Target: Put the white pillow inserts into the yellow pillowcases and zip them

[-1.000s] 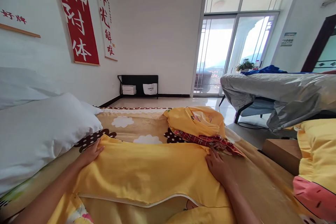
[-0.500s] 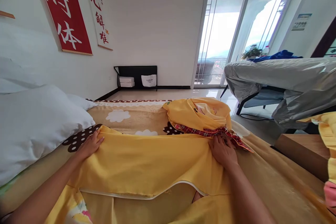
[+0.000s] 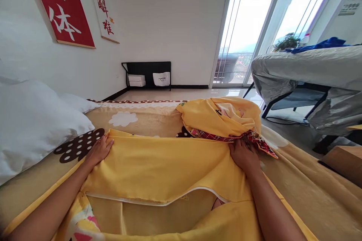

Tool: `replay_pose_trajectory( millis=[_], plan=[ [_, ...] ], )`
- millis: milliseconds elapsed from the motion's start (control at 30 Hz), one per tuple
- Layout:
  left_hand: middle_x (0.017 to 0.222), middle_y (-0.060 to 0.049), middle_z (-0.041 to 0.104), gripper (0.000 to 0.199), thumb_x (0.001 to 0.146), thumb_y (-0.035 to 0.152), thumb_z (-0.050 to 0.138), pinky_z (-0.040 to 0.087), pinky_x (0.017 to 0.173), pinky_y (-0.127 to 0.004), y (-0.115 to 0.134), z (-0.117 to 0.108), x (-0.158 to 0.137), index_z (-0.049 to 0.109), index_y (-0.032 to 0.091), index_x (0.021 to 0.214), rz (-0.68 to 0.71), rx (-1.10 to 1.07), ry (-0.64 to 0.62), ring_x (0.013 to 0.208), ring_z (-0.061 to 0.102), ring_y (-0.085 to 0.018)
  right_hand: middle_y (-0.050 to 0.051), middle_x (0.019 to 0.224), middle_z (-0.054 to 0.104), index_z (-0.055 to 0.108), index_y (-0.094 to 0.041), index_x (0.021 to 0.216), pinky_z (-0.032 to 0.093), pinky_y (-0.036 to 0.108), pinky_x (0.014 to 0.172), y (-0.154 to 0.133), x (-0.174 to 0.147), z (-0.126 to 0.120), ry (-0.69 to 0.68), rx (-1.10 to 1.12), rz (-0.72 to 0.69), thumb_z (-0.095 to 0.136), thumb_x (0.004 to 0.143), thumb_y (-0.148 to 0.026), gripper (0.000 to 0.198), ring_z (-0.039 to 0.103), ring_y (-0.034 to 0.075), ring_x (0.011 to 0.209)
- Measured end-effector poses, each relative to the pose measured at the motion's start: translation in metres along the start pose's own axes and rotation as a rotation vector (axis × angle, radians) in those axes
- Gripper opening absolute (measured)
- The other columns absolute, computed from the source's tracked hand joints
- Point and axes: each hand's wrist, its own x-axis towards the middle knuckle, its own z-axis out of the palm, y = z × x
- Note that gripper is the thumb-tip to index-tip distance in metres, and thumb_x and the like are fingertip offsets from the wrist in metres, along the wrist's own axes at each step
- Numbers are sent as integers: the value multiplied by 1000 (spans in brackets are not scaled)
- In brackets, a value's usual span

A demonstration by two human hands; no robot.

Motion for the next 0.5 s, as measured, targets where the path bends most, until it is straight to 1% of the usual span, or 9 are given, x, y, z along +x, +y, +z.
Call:
replay_pose_trajectory(
  millis=[67, 133, 167, 233, 300, 367, 400, 467, 500],
  plan=[
    [147, -22, 39, 55, 90, 38, 31, 25, 114, -41, 1, -1, -3, 31, 6, 134, -22, -4, -16, 139, 33, -26, 21, 121, 60, 54, -6, 116, 40, 44, 98, -3, -5, -7, 23, -3, 23, 22, 95, -36, 48, 58, 30, 111],
    [147, -23, 38, 58, 90, 39, 32, 21, 115, -44, 5, -8, -6, 30, 4, 136, -42, -3, -41, 139, 33, -29, 22, 116, 62, 56, -5, 112, 41, 41, 95, -6, -11, -20, 66, -10, 53, 26, 94, -31, 44, 60, 30, 107],
    [148, -23, 38, 60, 90, 40, 33, 20, 115, -47, 7, -14, -7, 29, 3, 138, -53, -1, -55, 139, 34, -30, 24, 117, 61, 56, -4, 112, 42, 41, 93, -7, -14, -27, 84, -6, 72, 26, 93, -29, 44, 60, 31, 106],
    [146, -24, 39, 67, 88, 43, 36, 25, 111, -49, 12, -30, -11, 25, 4, 142, -65, -2, -85, 135, 39, -32, 24, 123, 58, 53, -3, 119, 45, 42, 88, -9, -23, -41, 75, 31, 108, 24, 93, -27, 46, 62, 31, 102],
    [143, -22, 44, 74, 86, 46, 40, 35, 106, -45, 14, -48, -22, 22, 6, 146, -50, -15, -172, 130, 47, -31, 22, 124, 60, 48, -7, 129, 48, 41, 82, -9, -41, -52, 13, 86, 113, 24, 92, -29, 49, 65, 29, 97],
    [144, -18, 46, 76, 85, 49, 39, 38, 104, -39, 5, -67, -49, 24, 8, 148, 14, -38, -301, 128, 49, -27, 18, 122, 63, 47, -10, 133, 50, 39, 83, -4, -72, -56, -46, 136, 68, 27, 91, -32, 51, 66, 27, 100],
    [145, -16, 44, 76, 85, 51, 37, 37, 106, -38, -6, -76, -69, 25, 10, 148, 58, -42, -366, 131, 47, -26, 16, 123, 63, 49, -11, 132, 49, 38, 88, 3, -94, -55, -51, 151, 38, 28, 90, -34, 52, 63, 26, 107],
    [151, -9, 35, 74, 86, 55, 34, 29, 112, -38, -41, -90, -120, 32, 16, 148, 170, -39, -359, 138, 36, -24, 13, 133, 57, 50, -13, 131, 46, 39, 99, 24, -147, -51, -22, 222, -56, 26, 89, -42, 57, 53, 25, 124],
    [151, -5, 36, 71, 85, 57, 35, 28, 114, -40, -63, -96, -148, 35, 21, 146, 199, -14, -307, 139, 35, -23, 11, 134, 57, 51, -16, 131, 44, 40, 102, 38, -176, -48, 1, 248, -86, 26, 88, -47, 59, 50, 24, 127]
  ],
)
